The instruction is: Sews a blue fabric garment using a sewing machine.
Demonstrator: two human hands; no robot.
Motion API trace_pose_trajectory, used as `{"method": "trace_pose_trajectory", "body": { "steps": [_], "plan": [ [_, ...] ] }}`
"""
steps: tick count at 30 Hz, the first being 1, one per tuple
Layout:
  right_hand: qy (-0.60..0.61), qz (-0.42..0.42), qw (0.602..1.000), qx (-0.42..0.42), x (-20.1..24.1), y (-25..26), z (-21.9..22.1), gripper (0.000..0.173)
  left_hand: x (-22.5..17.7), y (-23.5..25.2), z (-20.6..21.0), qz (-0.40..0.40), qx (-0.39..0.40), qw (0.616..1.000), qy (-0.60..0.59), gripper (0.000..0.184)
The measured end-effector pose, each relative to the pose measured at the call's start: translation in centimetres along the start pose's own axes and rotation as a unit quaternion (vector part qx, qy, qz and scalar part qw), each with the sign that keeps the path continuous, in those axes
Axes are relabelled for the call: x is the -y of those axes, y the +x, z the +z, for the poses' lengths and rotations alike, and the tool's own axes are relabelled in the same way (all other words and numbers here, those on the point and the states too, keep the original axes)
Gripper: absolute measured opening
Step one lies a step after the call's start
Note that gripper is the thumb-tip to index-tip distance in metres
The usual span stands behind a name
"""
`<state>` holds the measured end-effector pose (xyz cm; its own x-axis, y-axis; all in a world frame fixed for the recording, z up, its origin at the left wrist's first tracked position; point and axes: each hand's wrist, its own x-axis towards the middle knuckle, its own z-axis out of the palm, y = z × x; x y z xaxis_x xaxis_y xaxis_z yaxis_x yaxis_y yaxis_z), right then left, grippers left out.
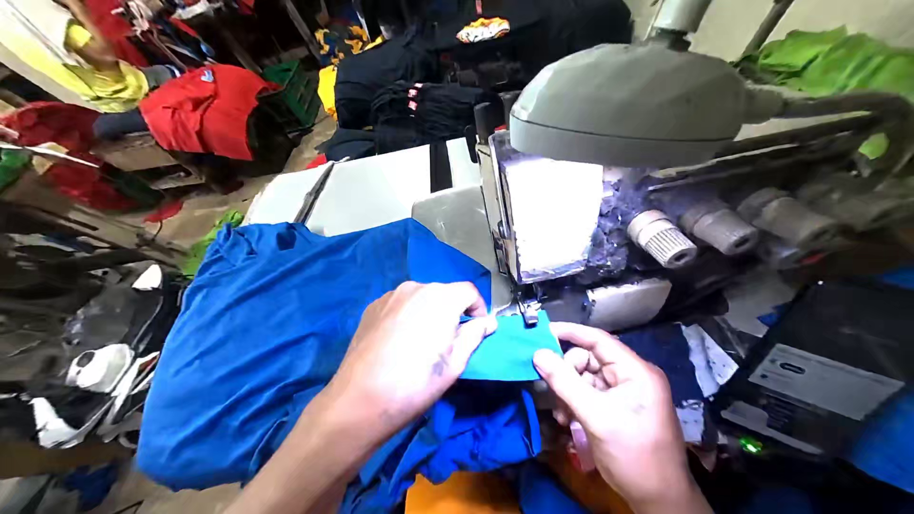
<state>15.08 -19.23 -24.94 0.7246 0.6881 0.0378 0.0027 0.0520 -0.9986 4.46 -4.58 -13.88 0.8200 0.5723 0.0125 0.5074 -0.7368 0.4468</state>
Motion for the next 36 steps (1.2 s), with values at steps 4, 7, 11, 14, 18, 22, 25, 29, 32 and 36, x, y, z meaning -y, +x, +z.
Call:
{"method": "trace_pose_trajectory", "body": {
  "steps": [4, 7, 11, 14, 18, 22, 25, 29, 32, 36],
  "plan": [
    [0.005, -0.018, 0.999, -0.030, -1.1, -0.1, 1.0, 0.020, 2.1, -0.2, 0.4, 0.013, -0.027, 0.999, 0.016, 0.009],
    [-0.012, -0.054, 0.997, -0.054, -1.6, 0.2, 1.3, 0.015, 0.9, 0.5, 0.2, -0.046, -0.023, 0.997, 0.050, 0.012],
    [0.007, -0.104, 0.991, -0.083, -2.1, -1.3, 1.2, 0.016, -0.2, -0.3, 0.5, -0.068, -0.116, 0.991, -0.008, 0.013],
    [0.145, -0.073, 0.987, 0.007, -0.6, -4.6, 1.4, 0.023, 0.6, -4.5, 1.7, 0.020, -0.193, 0.979, -0.066, 0.010],
    [0.419, 0.169, 0.882, 0.130, 0.3, -5.9, 3.5, 0.017, -1.2, -9.8, 3.0, 0.086, -0.127, 0.978, -0.142, 0.019],
    [0.399, 0.155, 0.890, 0.159, -1.7, -5.7, 2.8, 0.007, 5.1, -5.2, 3.2, 0.137, -0.156, 0.978, 0.031, 0.061],
    [0.431, 0.142, 0.860, 0.233, -2.8, -5.2, 0.4, 0.016, 6.0, -1.4, 4.0, 0.130, -0.095, 0.984, 0.074, 0.088],
    [0.535, 0.167, 0.785, 0.265, -4.4, -4.1, -3.4, 0.016, 3.6, 0.9, 5.3, 0.142, -0.079, 0.981, 0.103, 0.086],
    [0.556, 0.168, 0.763, 0.285, -4.3, -3.6, -3.8, 0.021, 3.4, 1.0, 4.8, 0.150, -0.055, 0.981, 0.110, 0.086],
    [0.521, 0.151, 0.780, 0.313, -3.1, -3.2, -2.7, 0.018, 2.0, -4.0, 4.0, 0.128, -0.179, 0.975, -0.022, 0.031]
  ]
}}
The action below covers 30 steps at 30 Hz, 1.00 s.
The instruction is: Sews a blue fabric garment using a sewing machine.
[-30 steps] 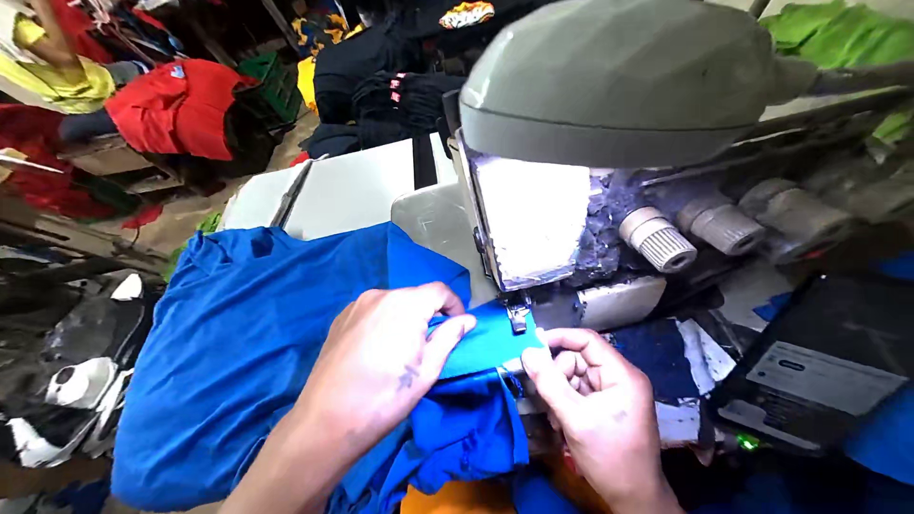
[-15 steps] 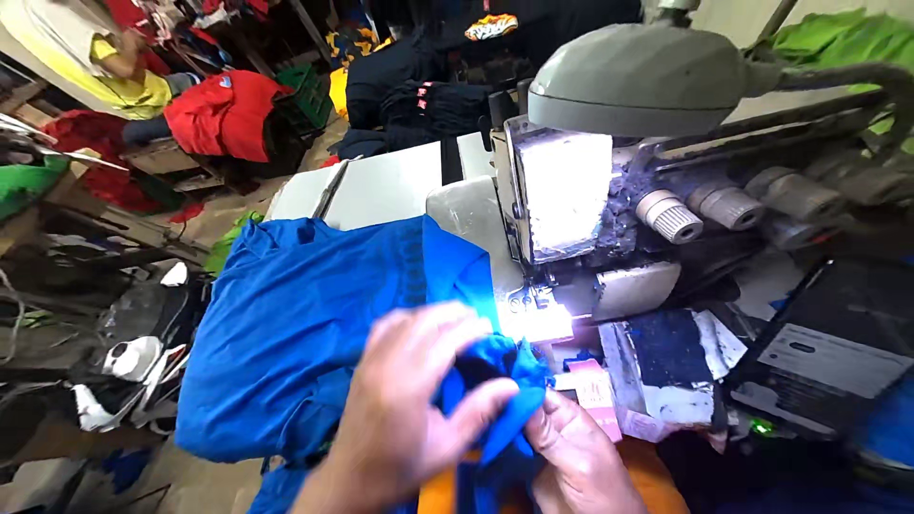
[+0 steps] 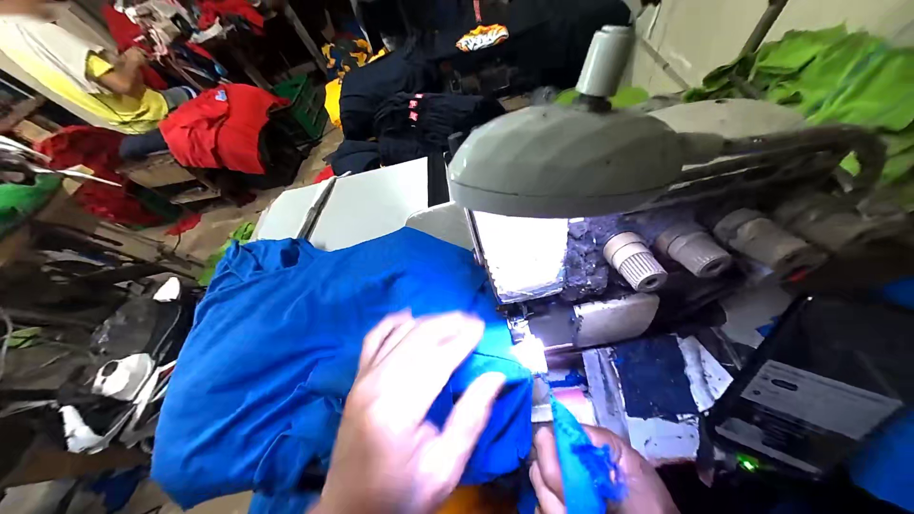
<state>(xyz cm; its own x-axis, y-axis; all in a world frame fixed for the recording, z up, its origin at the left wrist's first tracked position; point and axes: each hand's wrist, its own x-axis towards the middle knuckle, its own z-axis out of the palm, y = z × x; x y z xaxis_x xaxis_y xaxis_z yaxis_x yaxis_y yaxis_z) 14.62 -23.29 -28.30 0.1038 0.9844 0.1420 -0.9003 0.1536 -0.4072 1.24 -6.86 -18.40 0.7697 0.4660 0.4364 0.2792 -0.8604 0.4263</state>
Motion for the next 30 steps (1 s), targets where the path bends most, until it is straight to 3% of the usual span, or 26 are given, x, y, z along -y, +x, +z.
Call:
{"method": "trace_pose_trajectory", "body": {
  "steps": [1, 2, 4, 6, 10, 12, 14, 15, 18, 19, 20, 23, 25, 26, 28, 29, 30],
  "plan": [
    [-0.033, 0.000, 0.999, -0.020, 0.0, 0.1, 0.5, 0.016, -1.5, -1.5, -0.3, -0.051, -0.015, 0.995, -0.079, 0.017],
    [-0.069, -0.003, 0.997, -0.047, -0.1, 0.2, 1.0, 0.014, -2.8, -2.9, -0.1, -0.104, 0.013, 0.979, -0.176, 0.016],
    [-0.132, -0.037, 0.984, -0.115, -0.6, 0.5, 1.8, 0.011, -3.9, -5.2, 1.7, -0.195, 0.051, 0.913, -0.354, 0.015],
    [-0.225, -0.122, 0.954, -0.156, -1.6, 1.1, 1.9, 0.009, -4.0, -6.2, 3.6, -0.251, 0.008, 0.863, -0.437, 0.012],
    [-0.393, -0.291, 0.854, -0.177, -2.4, 1.6, 0.8, 0.011, -4.1, -5.7, 4.7, -0.248, -0.044, 0.824, -0.508, 0.015],
    [-0.401, -0.326, 0.834, -0.193, -2.3, 1.7, 1.0, 0.012, -3.8, -5.4, 4.7, -0.208, -0.039, 0.835, -0.509, 0.012],
    [-0.356, -0.327, 0.853, -0.195, -1.9, 1.6, 1.3, 0.015, -3.1, -5.2, 4.3, -0.165, -0.034, 0.842, -0.512, 0.012],
    [-0.324, -0.312, 0.873, -0.191, -1.5, 1.6, 1.6, 0.017, -2.6, -4.9, 3.6, -0.170, -0.034, 0.827, -0.534, 0.016],
    [-0.247, -0.207, 0.935, -0.149, 0.4, 1.4, 1.6, 0.020, -0.8, -3.1, 1.0, -0.238, 0.051, 0.740, -0.628, 0.007],
    [-0.238, -0.163, 0.949, -0.131, 1.4, 1.1, 1.2, 0.021, 0.1, -2.3, -0.1, -0.241, 0.102, 0.744, -0.615, 0.004],
    [-0.241, -0.119, 0.957, -0.113, 2.5, 0.9, 0.7, 0.021, 1.2, -1.4, -1.3, -0.211, 0.153, 0.777, -0.573, 0.008],
    [-0.379, -0.060, 0.921, -0.059, 5.4, 0.3, -0.7, 0.018, 3.6, 1.2, -5.2, 0.006, 0.312, 0.917, -0.248, 0.030],
    [-0.539, -0.074, 0.838, -0.030, 5.9, -0.1, -1.1, 0.027, 3.8, 1.9, -5.9, 0.122, 0.323, 0.938, -0.023, 0.034],
    [-0.627, -0.089, 0.773, -0.030, 5.7, -0.2, -1.2, 0.034, 3.9, 2.1, -5.9, 0.144, 0.307, 0.941, 0.004, 0.027],
    [-0.741, -0.140, 0.652, -0.072, 4.6, -0.3, -1.1, 0.038, 3.9, 2.4, -5.4, 0.126, 0.268, 0.954, -0.047, 0.018],
    [-0.753, -0.167, 0.629, -0.099, 4.0, -0.3, -1.0, 0.034, 3.5, 2.5, -5.0, 0.098, 0.245, 0.960, -0.095, 0.021],
    [-0.735, -0.193, 0.639, -0.118, 3.6, -0.2, -0.7, 0.030, 2.8, 2.6, -4.6, 0.067, 0.213, 0.965, -0.140, 0.022]
  ]
}}
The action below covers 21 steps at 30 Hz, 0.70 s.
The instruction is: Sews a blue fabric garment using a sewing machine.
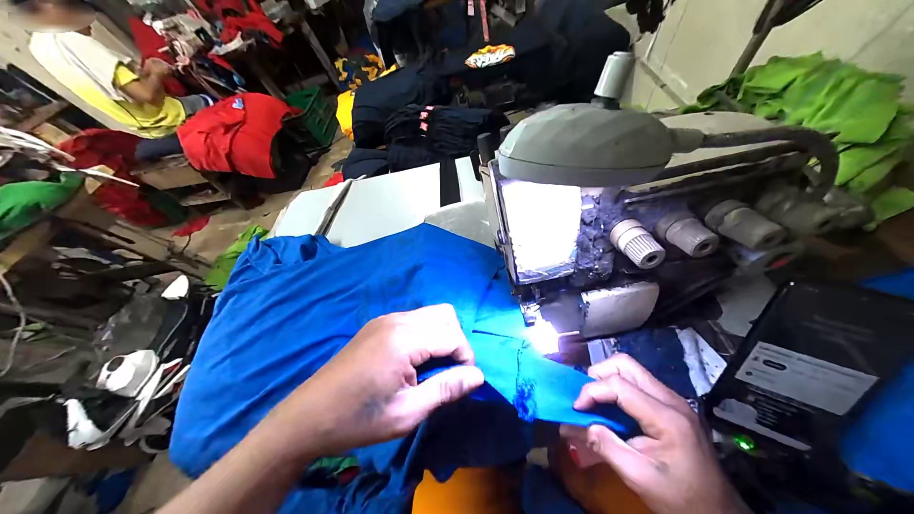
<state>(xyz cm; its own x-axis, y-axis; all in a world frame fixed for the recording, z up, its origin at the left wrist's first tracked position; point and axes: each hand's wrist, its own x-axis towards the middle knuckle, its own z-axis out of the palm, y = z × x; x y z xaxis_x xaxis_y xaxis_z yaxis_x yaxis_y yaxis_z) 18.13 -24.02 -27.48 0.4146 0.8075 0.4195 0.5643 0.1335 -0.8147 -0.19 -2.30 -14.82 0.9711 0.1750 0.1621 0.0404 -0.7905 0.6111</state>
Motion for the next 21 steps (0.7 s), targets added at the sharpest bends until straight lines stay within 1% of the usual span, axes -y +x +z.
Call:
{"method": "trace_pose_trajectory", "body": {
  "steps": [1, 2, 4, 6, 7, 8, 9, 10, 11, 12, 13, 14, 15, 16, 17, 18, 20, 21],
  "plan": [
    [0.027, 0.005, 0.999, -0.025, 0.2, -0.1, 0.4, 0.029, -0.4, 0.2, 0.6, -0.022, -0.040, 0.999, -0.020, 0.020],
    [0.052, 0.011, 0.997, -0.047, 0.4, -0.2, 0.9, 0.028, -0.3, 0.1, 1.2, -0.047, -0.079, 0.996, -0.011, 0.018],
    [0.098, 0.035, 0.990, -0.090, 0.5, -0.5, 1.9, 0.025, -0.1, -0.1, 2.2, -0.098, -0.144, 0.984, 0.047, 0.014],
    [0.186, 0.099, 0.967, -0.141, 1.0, -0.5, 3.0, 0.015, -0.4, 0.2, 2.5, -0.135, -0.169, 0.970, 0.115, 0.010],
    [0.231, 0.141, 0.948, -0.167, 1.4, -0.5, 3.5, 0.009, -0.7, 0.4, 2.4, -0.134, -0.164, 0.967, 0.141, 0.010],
    [0.269, 0.177, 0.930, -0.179, 1.7, -0.5, 3.7, 0.011, -0.5, 0.4, 2.2, -0.112, -0.147, 0.968, 0.170, 0.015],
    [0.285, 0.200, 0.923, -0.165, 2.1, -0.6, 3.7, 0.018, 0.1, 0.3, 1.9, -0.076, -0.124, 0.967, 0.210, 0.020],
    [0.291, 0.210, 0.925, -0.124, 2.5, -0.8, 3.4, 0.026, 0.8, 0.2, 1.5, -0.040, -0.111, 0.964, 0.239, 0.023],
    [0.300, 0.212, 0.928, -0.067, 3.0, -1.3, 2.8, 0.029, 0.8, 0.3, 1.1, -0.010, -0.109, 0.962, 0.250, 0.023],
    [0.327, 0.210, 0.921, -0.007, 3.7, -1.7, 2.4, 0.026, 0.4, 0.7, 0.7, 0.011, -0.112, 0.961, 0.254, 0.022],
    [0.372, 0.206, 0.904, 0.046, 4.3, -2.0, 2.3, 0.023, -0.3, 1.2, 0.5, 0.025, -0.117, 0.960, 0.255, 0.021],
    [0.427, 0.204, 0.876, 0.087, 4.7, -2.1, 2.7, 0.025, -0.7, 1.9, 0.7, 0.037, -0.126, 0.958, 0.254, 0.020],
    [0.483, 0.207, 0.843, 0.112, 5.0, -2.1, 3.5, 0.032, -0.8, 2.5, 1.2, 0.042, -0.133, 0.959, 0.248, 0.019],
    [0.535, 0.213, 0.809, 0.117, 5.0, -1.9, 4.4, 0.041, -0.4, 3.2, 1.9, 0.034, -0.141, 0.961, 0.237, 0.018],
    [0.567, 0.213, 0.788, 0.107, 4.9, -1.7, 5.2, 0.049, 0.1, 3.8, 2.7, 0.015, -0.151, 0.964, 0.220, 0.017],
    [0.570, 0.209, 0.790, 0.085, 4.6, -1.4, 5.8, 0.057, 0.6, 4.2, 3.4, -0.006, -0.162, 0.967, 0.196, 0.016],
    [0.502, 0.226, 0.835, 0.019, 4.4, -1.5, 6.0, 0.065, 1.1, 4.3, 4.0, -0.033, -0.179, 0.972, 0.147, 0.012],
    [0.447, 0.245, 0.860, -0.017, 4.5, -1.6, 6.0, 0.063, 1.1, 4.2, 4.1, -0.039, -0.181, 0.974, 0.128, 0.010]
  ]
}}
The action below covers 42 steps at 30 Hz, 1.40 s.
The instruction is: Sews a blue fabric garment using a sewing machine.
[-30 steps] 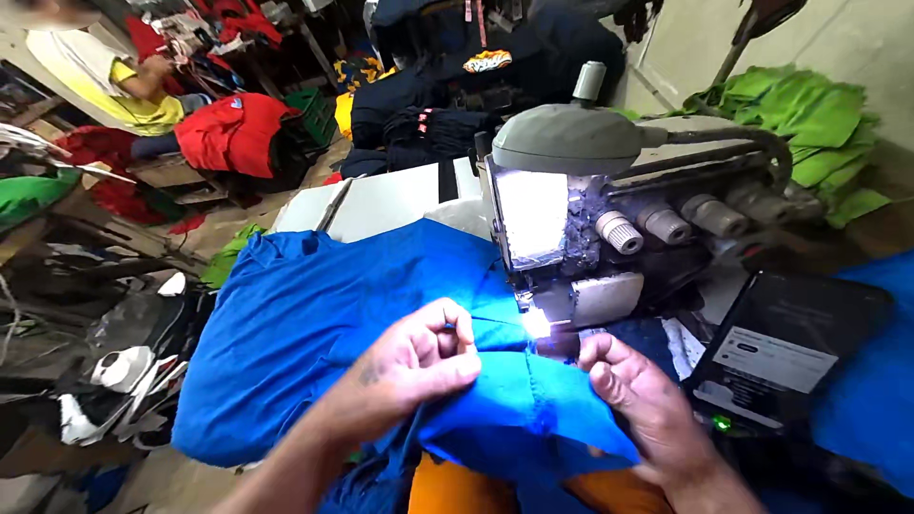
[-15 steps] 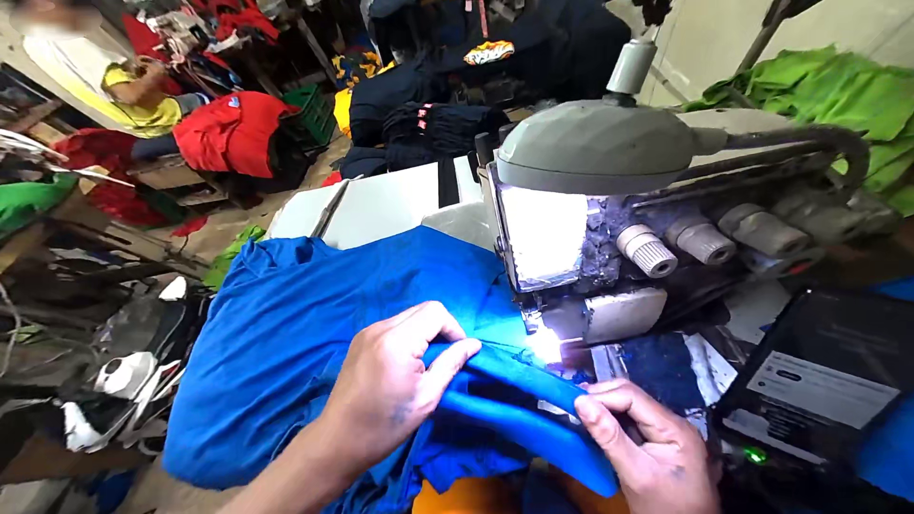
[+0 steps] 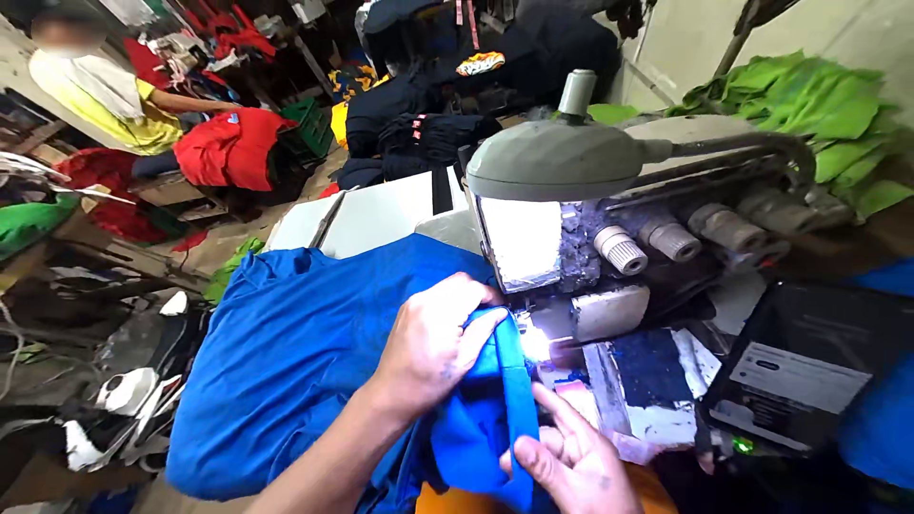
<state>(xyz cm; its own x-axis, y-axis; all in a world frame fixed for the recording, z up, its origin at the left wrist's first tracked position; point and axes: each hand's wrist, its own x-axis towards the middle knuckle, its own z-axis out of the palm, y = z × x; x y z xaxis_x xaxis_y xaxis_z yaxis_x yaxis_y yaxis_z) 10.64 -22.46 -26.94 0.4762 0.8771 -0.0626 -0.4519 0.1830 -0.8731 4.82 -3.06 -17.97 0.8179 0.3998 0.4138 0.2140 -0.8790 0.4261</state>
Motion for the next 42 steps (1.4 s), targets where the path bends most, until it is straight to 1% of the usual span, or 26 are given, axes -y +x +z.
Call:
{"method": "trace_pose_trajectory", "body": {
  "steps": [2, 3, 4, 6, 7, 8, 11, 14, 15, 17, 19, 22, 24, 26, 28, 30, 31, 32, 33, 34, 35, 37, 38, 39, 40, 42],
  "plan": [
    [-0.071, -0.015, 0.994, -0.082, -0.6, 0.3, -0.1, 0.054, 0.1, -0.2, 0.1, -0.010, 0.000, 1.000, -0.015, 0.008],
    [-0.090, -0.027, 0.990, -0.104, -1.0, 0.8, -0.2, 0.051, 0.2, -0.3, 0.1, -0.012, 0.000, 1.000, -0.019, 0.008],
    [-0.109, -0.039, 0.987, -0.115, -1.5, 1.4, -0.2, 0.046, 0.3, -0.2, 0.1, -0.013, -0.001, 1.000, -0.026, 0.007],
    [-0.136, -0.049, 0.982, -0.124, -1.9, 2.1, -0.3, 0.024, 0.5, -0.1, 0.0, -0.013, -0.001, 0.998, -0.054, 0.006],
    [-0.147, -0.052, 0.980, -0.126, -1.7, 2.0, -0.4, 0.017, 0.6, -0.1, -0.1, -0.011, 0.002, 0.998, -0.066, 0.007],
    [-0.152, -0.057, 0.978, -0.130, -1.4, 1.5, -0.4, 0.015, 0.6, -0.1, -0.1, -0.006, 0.006, 0.998, -0.069, 0.011],
    [-0.163, -0.076, 0.973, -0.143, -0.7, -0.2, -0.5, 0.015, 0.1, -0.2, -0.3, 0.006, 0.027, 0.999, -0.045, 0.018],
    [-0.199, -0.091, 0.965, -0.144, -0.7, -0.9, -0.6, 0.018, -0.8, -1.1, -0.5, 0.020, 0.052, 0.998, 0.041, 0.019],
    [-0.213, -0.094, 0.963, -0.139, -0.6, -1.2, -0.7, 0.018, -1.0, -1.7, -0.4, 0.019, 0.051, 0.996, 0.068, 0.024],
    [-0.222, -0.101, 0.961, -0.128, -0.6, -1.7, -1.2, 0.014, -0.6, -3.5, 0.4, -0.004, 0.063, 0.992, 0.112, 0.043],
    [-0.229, -0.132, 0.957, -0.120, -1.0, -1.8, -1.5, 0.012, -0.2, -4.2, 1.4, -0.024, 0.069, 0.988, 0.133, 0.056],
    [-0.254, -0.179, 0.944, -0.110, -0.8, -1.1, -1.8, 0.017, -0.6, -2.6, 1.7, -0.034, 0.102, 0.981, 0.160, 0.064],
    [-0.283, -0.182, 0.934, -0.119, -0.3, -1.3, -1.9, 0.024, -0.6, -1.7, 1.5, -0.019, 0.117, 0.980, 0.157, 0.063],
    [-0.297, -0.178, 0.931, -0.119, -0.2, -1.5, -2.2, 0.027, -0.3, -0.8, 1.1, -0.014, 0.138, 0.980, 0.143, 0.065],
    [-0.290, -0.182, 0.932, -0.116, 0.0, -0.7, -2.1, 0.024, 1.2, 0.7, 0.7, 0.006, 0.166, 0.979, 0.120, 0.072],
    [-0.281, -0.200, 0.930, -0.126, 0.3, 1.2, -1.4, 0.017, 2.6, 2.8, -0.2, -0.008, 0.202, 0.975, 0.092, 0.085],
    [-0.270, -0.213, 0.930, -0.129, 0.4, 2.2, -1.2, 0.014, 2.8, 3.2, -0.9, -0.027, 0.191, 0.978, 0.082, 0.084],
    [-0.257, -0.225, 0.931, -0.129, 0.4, 3.2, -1.0, 0.011, 2.6, 2.9, -1.7, -0.026, 0.137, 0.987, 0.084, 0.081],
    [-0.246, -0.231, 0.933, -0.125, 0.6, 4.0, -1.0, 0.010, 2.2, 1.7, -2.4, -0.011, 0.053, 0.995, 0.084, 0.073],
    [-0.242, -0.229, 0.935, -0.123, 0.9, 4.6, -1.0, 0.013, 1.9, -0.3, -2.9, 0.020, -0.027, 0.996, 0.081, 0.065],
    [-0.240, -0.222, 0.938, -0.118, 1.1, 4.8, -1.1, 0.016, 1.7, -2.8, -2.8, 0.055, -0.069, 0.993, 0.083, 0.055],
    [-0.223, -0.210, 0.946, -0.102, 1.2, 4.8, -1.5, 0.015, 1.8, -7.1, -0.8, 0.119, -0.075, 0.985, 0.097, 0.037],
    [-0.209, -0.205, 0.952, -0.093, 1.0, 4.5, -1.8, 0.014, 2.4, -8.3, 0.6, 0.151, -0.082, 0.979, 0.112, 0.026],
    [-0.194, -0.202, 0.956, -0.085, 0.9, 4.0, -2.2, 0.014, 2.7, -8.8, 1.3, 0.161, -0.088, 0.975, 0.126, 0.015],
    [-0.180, -0.205, 0.959, -0.081, 0.7, 3.5, -2.7, 0.015, 2.7, -8.6, 1.1, 0.161, -0.084, 0.975, 0.127, 0.012],
    [-0.168, -0.219, 0.958, -0.077, 0.6, 2.7, -3.9, 0.014, 2.1, -7.1, -0.5, 0.159, -0.030, 0.979, 0.121, 0.022]
  ]
}}
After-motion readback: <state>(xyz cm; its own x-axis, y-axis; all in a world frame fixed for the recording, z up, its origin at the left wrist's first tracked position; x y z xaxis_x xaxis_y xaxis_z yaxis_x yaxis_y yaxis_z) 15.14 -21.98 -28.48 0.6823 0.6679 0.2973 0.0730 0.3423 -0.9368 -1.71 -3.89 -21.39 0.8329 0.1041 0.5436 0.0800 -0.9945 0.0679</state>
